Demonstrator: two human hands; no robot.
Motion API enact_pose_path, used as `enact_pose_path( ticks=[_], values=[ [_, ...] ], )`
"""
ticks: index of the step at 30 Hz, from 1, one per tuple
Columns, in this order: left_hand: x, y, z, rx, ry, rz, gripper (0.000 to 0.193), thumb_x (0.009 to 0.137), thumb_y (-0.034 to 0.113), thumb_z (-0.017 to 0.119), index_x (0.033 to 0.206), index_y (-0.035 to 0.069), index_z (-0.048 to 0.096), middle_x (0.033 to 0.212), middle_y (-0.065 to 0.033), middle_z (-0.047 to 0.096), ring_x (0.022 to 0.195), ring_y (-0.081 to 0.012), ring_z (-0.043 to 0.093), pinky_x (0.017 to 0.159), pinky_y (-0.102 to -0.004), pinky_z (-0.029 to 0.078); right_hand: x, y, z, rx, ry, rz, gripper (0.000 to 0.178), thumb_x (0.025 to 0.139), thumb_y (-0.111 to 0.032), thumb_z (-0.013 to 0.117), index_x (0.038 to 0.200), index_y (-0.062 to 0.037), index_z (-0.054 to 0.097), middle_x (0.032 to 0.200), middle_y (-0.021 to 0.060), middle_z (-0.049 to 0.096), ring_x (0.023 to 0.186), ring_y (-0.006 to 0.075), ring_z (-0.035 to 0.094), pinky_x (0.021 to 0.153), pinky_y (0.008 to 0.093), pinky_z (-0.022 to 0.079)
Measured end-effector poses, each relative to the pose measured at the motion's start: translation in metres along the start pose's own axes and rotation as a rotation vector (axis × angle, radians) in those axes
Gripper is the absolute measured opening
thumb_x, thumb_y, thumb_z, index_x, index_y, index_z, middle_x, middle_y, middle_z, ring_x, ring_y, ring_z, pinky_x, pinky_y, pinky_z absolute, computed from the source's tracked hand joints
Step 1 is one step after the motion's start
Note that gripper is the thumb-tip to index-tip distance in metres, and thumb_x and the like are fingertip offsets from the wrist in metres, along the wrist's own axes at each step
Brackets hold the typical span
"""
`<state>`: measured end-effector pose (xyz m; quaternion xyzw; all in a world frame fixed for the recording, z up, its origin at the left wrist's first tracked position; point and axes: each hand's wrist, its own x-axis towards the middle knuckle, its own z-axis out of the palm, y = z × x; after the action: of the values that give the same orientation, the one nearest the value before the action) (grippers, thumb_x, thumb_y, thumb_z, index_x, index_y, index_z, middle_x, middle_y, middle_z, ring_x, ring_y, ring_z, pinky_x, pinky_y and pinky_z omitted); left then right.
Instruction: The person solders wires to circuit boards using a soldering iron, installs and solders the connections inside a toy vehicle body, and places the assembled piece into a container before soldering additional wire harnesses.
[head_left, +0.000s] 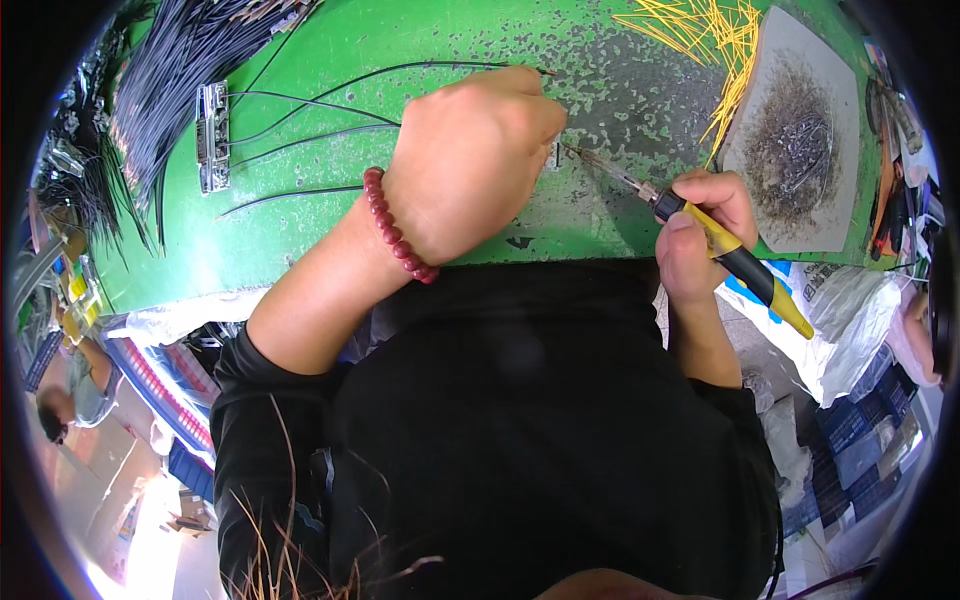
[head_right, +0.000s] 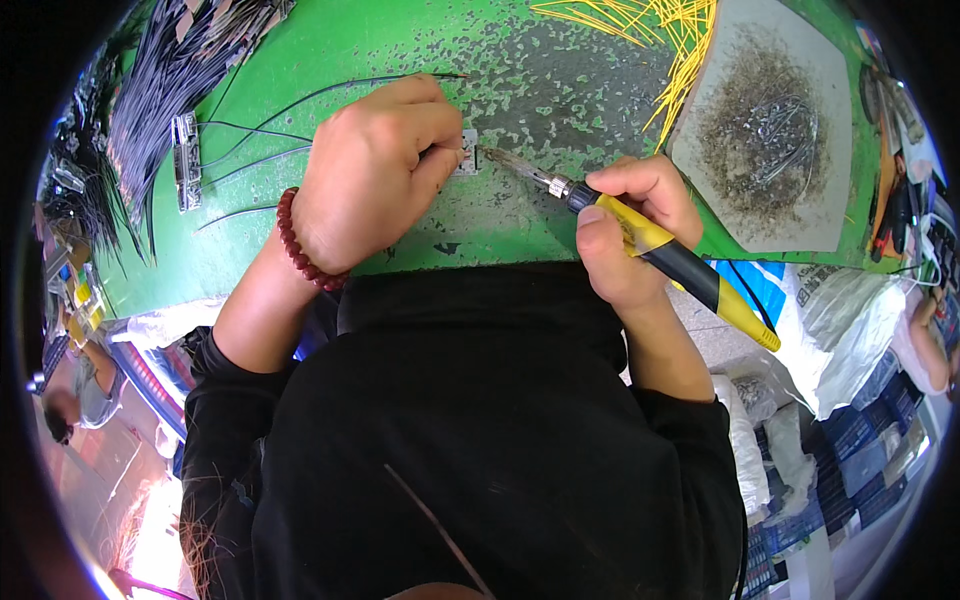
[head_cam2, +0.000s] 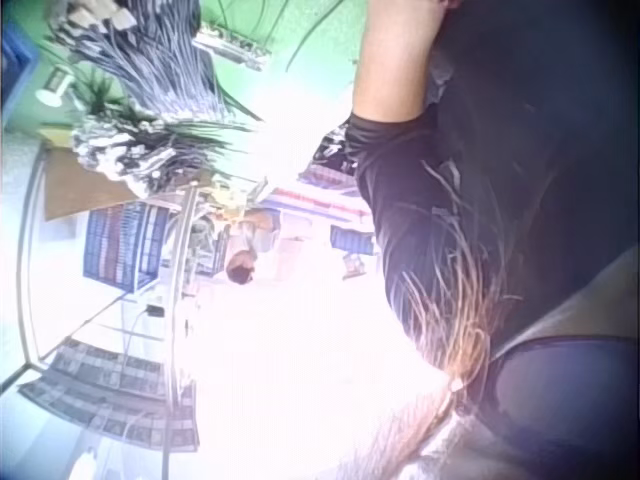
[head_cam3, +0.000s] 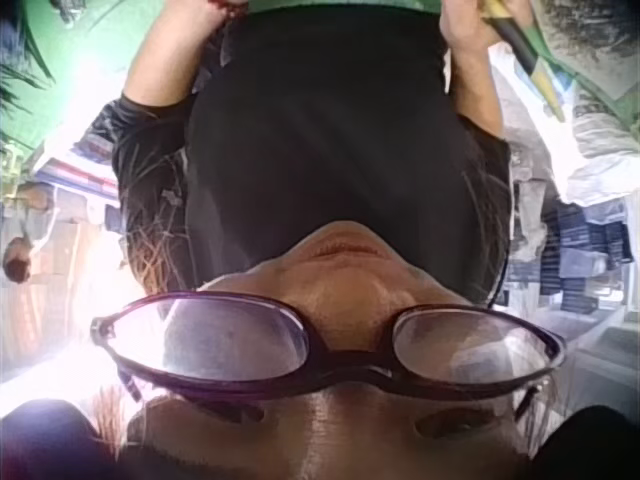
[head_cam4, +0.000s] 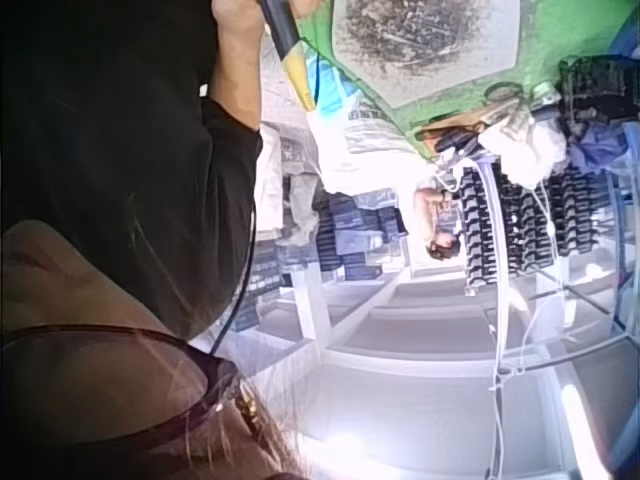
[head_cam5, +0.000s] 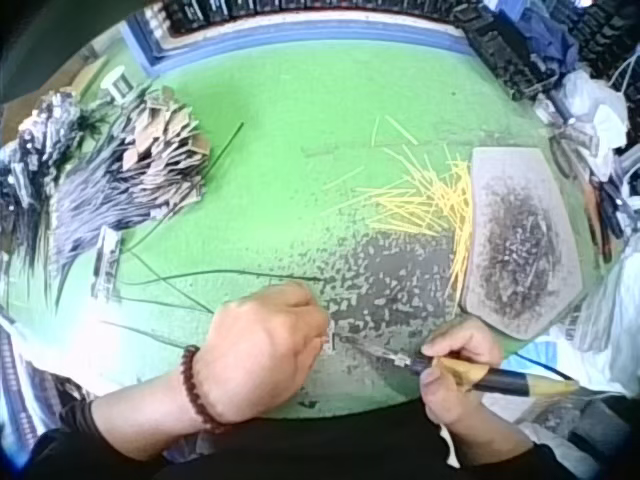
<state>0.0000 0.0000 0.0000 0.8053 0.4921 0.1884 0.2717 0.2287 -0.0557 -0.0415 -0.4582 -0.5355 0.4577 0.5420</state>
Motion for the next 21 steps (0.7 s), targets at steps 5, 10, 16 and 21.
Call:
enact_pose_path(
  ticks=[5, 10, 16, 21],
  values=[
    [0.004, 0.0, -0.004, 0.051, -0.055, 0.017, 0.002, 0.075, 0.005, 0.063, 0.076, 0.005, 0.061, 0.079, -0.0083, 0.058, 0.071, -0.0325, 0.059, 0.059, -0.04, 0.048, 0.001, -0.002, 0.003, -0.015, -0.009, 0.003, 0.026, 0.078, -0.018, 0.071, 0.091, -0.0004, 0.057, 0.082, 0.0036, 0.056, 0.068, 0.0074, 0.047, 0.061, 0.0222, 0.037],
    [0.008, 0.0, -0.006, 0.07, -0.098, 0.026, 0.004, 0.075, 0.006, 0.062, 0.073, 0.005, 0.059, 0.078, -0.0084, 0.056, 0.072, -0.0332, 0.058, 0.06, -0.0417, 0.047, 0.002, -0.005, 0.003, -0.048, -0.035, 0.015, 0.024, 0.078, -0.016, 0.07, 0.091, -0.0003, 0.057, 0.081, 0.0035, 0.056, 0.068, 0.0074, 0.048, 0.061, 0.0222, 0.038],
    [0.009, -0.001, -0.005, 0.069, -0.119, 0.013, 0.008, 0.075, 0.007, 0.063, 0.072, 0.005, 0.057, 0.078, -0.0084, 0.056, 0.073, -0.0335, 0.058, 0.06, -0.0429, 0.046, 0.003, -0.009, 0.006, -0.058, -0.045, 0.036, 0.023, 0.078, -0.014, 0.069, 0.091, -0.0003, 0.057, 0.082, 0.0037, 0.057, 0.068, 0.0075, 0.049, 0.061, 0.0223, 0.039],
    [0.009, -0.001, -0.006, 0.077, -0.121, 0.01, 0.009, 0.076, 0.009, 0.064, 0.072, 0.005, 0.057, 0.078, -0.0083, 0.056, 0.074, -0.0335, 0.058, 0.061, -0.0431, 0.046, 0.003, -0.005, 0.005, -0.076, -0.075, 0.06, 0.021, 0.078, -0.012, 0.067, 0.092, -0.0003, 0.056, 0.081, 0.0039, 0.056, 0.069, 0.0076, 0.049, 0.062, 0.0221, 0.039]
  ],
)
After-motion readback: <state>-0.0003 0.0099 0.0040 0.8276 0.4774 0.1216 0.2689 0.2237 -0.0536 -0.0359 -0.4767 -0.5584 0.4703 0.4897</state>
